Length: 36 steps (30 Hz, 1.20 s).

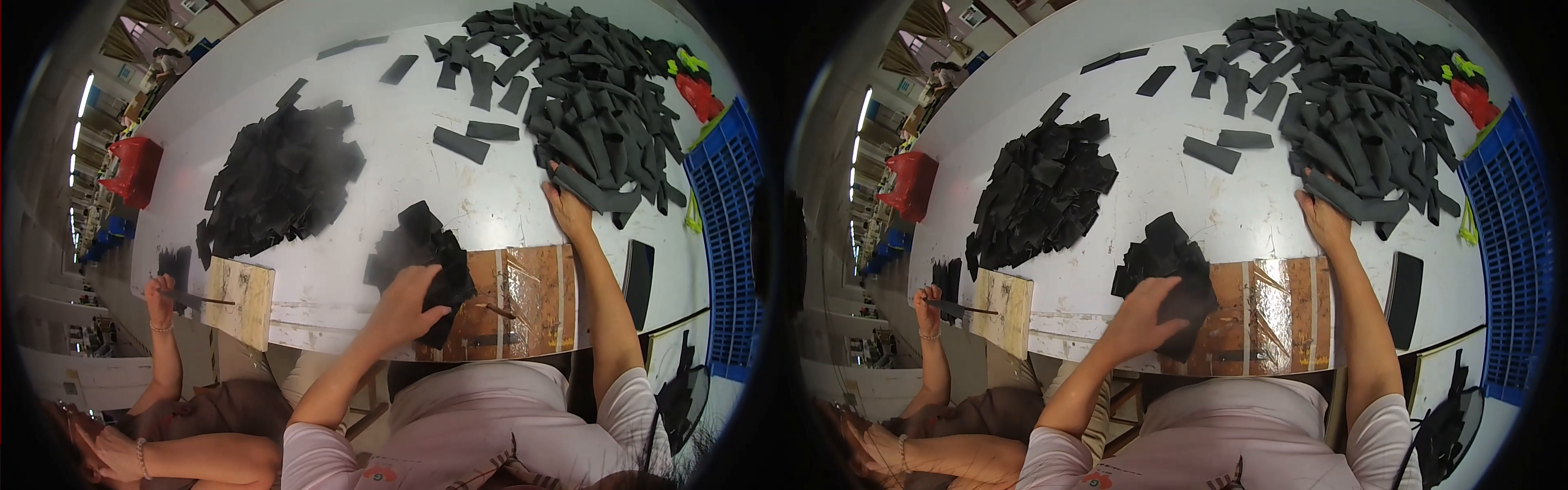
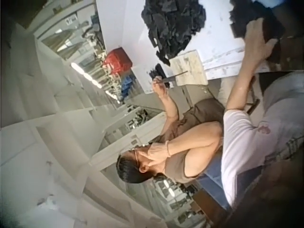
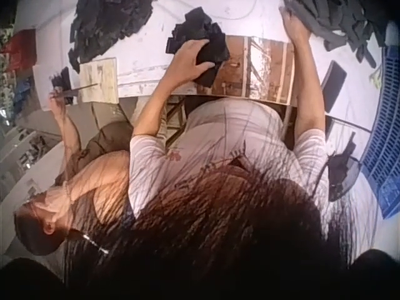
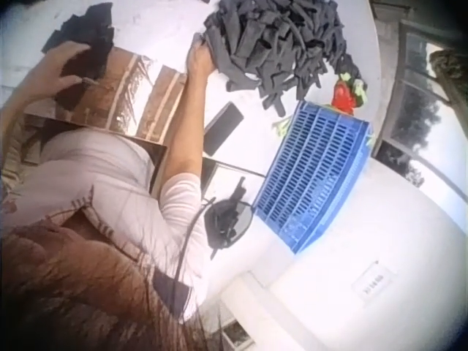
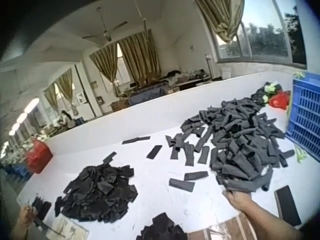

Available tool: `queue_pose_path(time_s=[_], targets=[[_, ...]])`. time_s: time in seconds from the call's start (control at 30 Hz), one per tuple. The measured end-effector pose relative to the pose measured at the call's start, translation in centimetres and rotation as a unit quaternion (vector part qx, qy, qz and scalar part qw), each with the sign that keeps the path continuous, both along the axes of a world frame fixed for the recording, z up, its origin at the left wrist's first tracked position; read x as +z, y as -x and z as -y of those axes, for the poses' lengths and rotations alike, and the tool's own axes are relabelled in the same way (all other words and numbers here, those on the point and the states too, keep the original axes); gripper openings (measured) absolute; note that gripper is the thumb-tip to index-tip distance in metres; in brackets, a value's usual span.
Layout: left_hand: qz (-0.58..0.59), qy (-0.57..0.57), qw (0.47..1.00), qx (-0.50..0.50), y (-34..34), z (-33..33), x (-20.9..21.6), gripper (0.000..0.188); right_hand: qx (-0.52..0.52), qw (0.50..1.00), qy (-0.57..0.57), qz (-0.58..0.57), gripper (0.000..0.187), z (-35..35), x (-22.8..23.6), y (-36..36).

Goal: The person is assembling or preparing small black rubber strips, possibly for sports or recreation equipment, by placing them on a wooden jig or block.

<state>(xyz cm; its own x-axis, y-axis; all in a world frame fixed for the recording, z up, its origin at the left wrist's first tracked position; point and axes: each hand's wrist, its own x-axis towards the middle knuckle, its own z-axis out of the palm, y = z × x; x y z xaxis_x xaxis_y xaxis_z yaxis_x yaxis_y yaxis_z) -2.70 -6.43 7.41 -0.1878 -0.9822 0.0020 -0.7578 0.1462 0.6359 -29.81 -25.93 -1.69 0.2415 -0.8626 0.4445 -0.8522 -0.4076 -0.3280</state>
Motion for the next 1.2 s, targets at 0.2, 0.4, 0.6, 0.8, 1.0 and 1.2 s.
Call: queue_pose_path(time_s=[0.2,0.4,0.6,0.8,1.0,1.2], targets=[[0.003,0.044,0.944,0.328,-2.7,6.5,-1.4,0.047,0.073,0.864,-0.296,0.401,0.032,-0.4,2.8,1.7],[-0.069,-0.070,0.940,0.326,-4.7,10.1,-6.9,0.019,0.082,0.819,-0.349,0.448,0.027,-3.5,7.9,1.2],[-0.309,0.190,0.887,0.284,-1.7,6.7,-0.5,0.010,0.054,0.893,-0.210,0.394,0.020,-11.2,11.5,-0.3],[-0.409,0.170,0.856,0.266,4.1,-5.2,6.4,0.014,0.283,0.905,-0.109,0.297,0.012,-19.0,14.7,-2.0],[-0.571,0.064,0.792,0.207,7.6,-9.2,2.6,0.014,0.251,0.813,-0.313,0.421,0.022,-20.5,13.4,-4.4],[-0.591,0.056,0.794,0.132,7.6,-8.6,2.5,0.020,0.281,0.728,-0.445,0.439,0.011,-20.5,12.6,-3.5]])
